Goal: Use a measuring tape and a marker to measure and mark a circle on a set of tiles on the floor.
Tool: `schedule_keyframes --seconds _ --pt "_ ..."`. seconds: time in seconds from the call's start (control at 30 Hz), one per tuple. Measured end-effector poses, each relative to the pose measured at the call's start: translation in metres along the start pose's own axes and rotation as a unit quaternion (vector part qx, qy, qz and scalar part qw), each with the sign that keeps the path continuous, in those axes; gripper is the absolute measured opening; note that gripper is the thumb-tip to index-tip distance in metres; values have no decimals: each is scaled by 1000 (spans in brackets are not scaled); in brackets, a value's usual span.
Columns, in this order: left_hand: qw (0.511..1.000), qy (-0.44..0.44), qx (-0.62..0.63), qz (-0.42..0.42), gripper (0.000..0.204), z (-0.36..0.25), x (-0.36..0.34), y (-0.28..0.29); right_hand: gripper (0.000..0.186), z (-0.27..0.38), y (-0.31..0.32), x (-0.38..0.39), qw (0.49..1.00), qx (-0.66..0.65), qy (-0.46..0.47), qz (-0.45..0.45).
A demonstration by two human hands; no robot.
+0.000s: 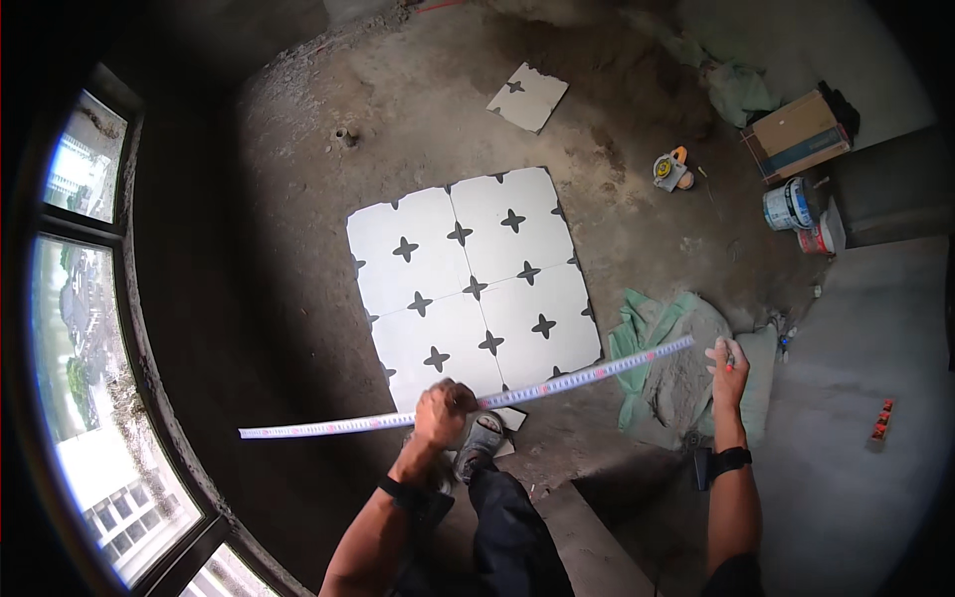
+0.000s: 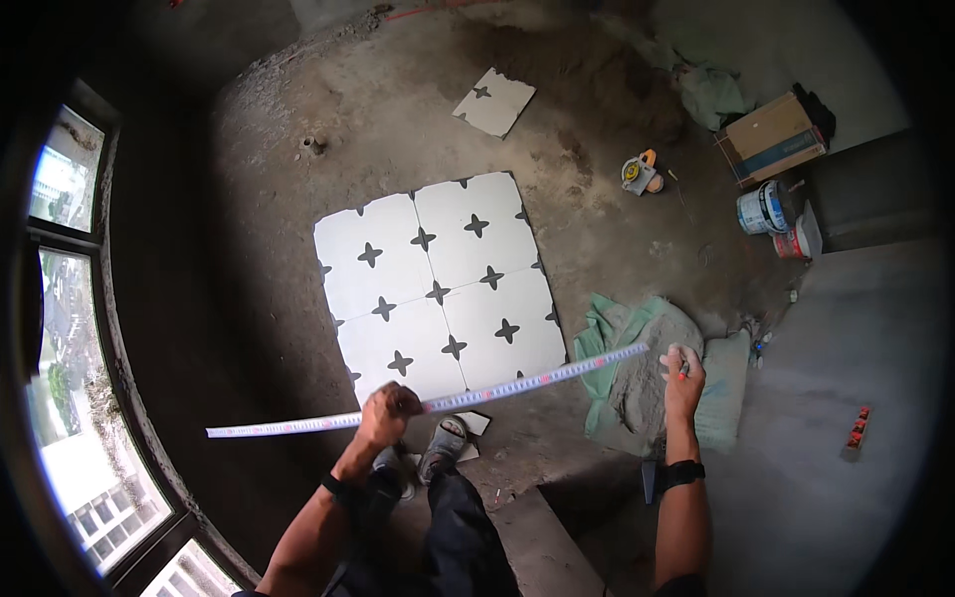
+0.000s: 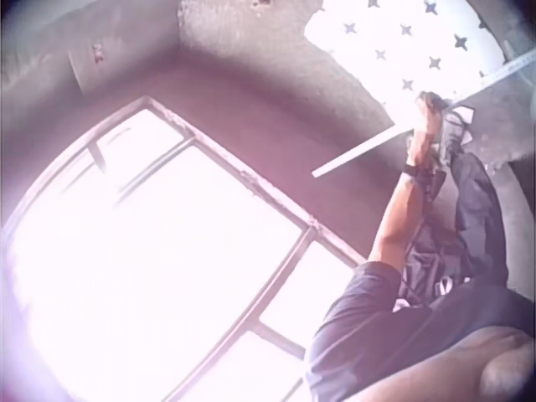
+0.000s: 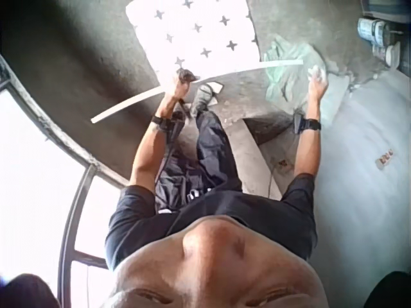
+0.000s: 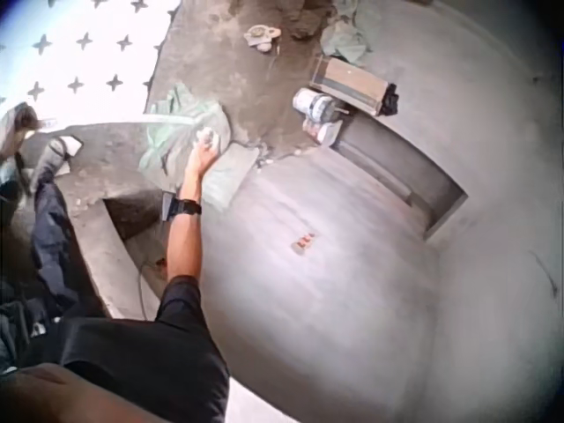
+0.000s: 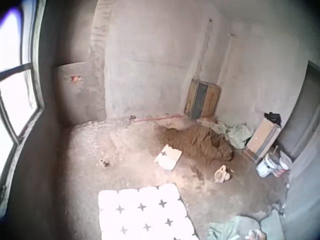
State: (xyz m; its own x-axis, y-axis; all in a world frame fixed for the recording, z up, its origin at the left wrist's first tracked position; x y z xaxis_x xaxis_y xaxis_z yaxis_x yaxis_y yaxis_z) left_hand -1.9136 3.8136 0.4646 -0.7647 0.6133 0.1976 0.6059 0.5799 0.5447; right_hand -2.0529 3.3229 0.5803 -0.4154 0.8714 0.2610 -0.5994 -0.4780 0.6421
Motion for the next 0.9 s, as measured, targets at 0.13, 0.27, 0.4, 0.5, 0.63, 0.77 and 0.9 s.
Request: schedule_keyframes --seconds 0.13,0.27,0.4,0.5,0.63,0.77,0.9 --pt "1000 8 29 1 6 -26 46 -11 25 11 21 14 997 54 -43 41" --pt "999 19 26 -24 5 -46 48 0 15 12 23 -10 992 77 -20 99" --pt "998 46 -2 -53 4 -66 51 -7 18 12 0 -48 981 111 99 128" --pt "994 89 -2 -63 3 -85 43 -13 21 24 -21 -78 959 147 191 148" --pt "988 97 -32 -116 4 -123 24 -36 26 25 -41 -141 940 210 191 189" --pt "979 105 -33 -174 3 -150 3 -65 29 40 -39 -189 947 169 163 218" --pt "970 118 -11 -214 2 -161 2 -83 29 72 -36 -212 952 137 82 262"
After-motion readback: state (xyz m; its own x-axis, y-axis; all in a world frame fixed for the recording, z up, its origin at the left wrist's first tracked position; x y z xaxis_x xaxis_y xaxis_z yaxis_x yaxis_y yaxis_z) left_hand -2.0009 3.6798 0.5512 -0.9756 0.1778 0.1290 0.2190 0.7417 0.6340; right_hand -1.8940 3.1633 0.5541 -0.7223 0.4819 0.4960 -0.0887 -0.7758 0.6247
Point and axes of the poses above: each hand's wrist, its own x-axis away from the middle knuckle, its own y-axis out of the back of the hand, z = x × y, the point moved 3 cm from there along -x, towards the middle knuckle, and after that the axes turned 11 degrees about -y, right-handed, at the moved point
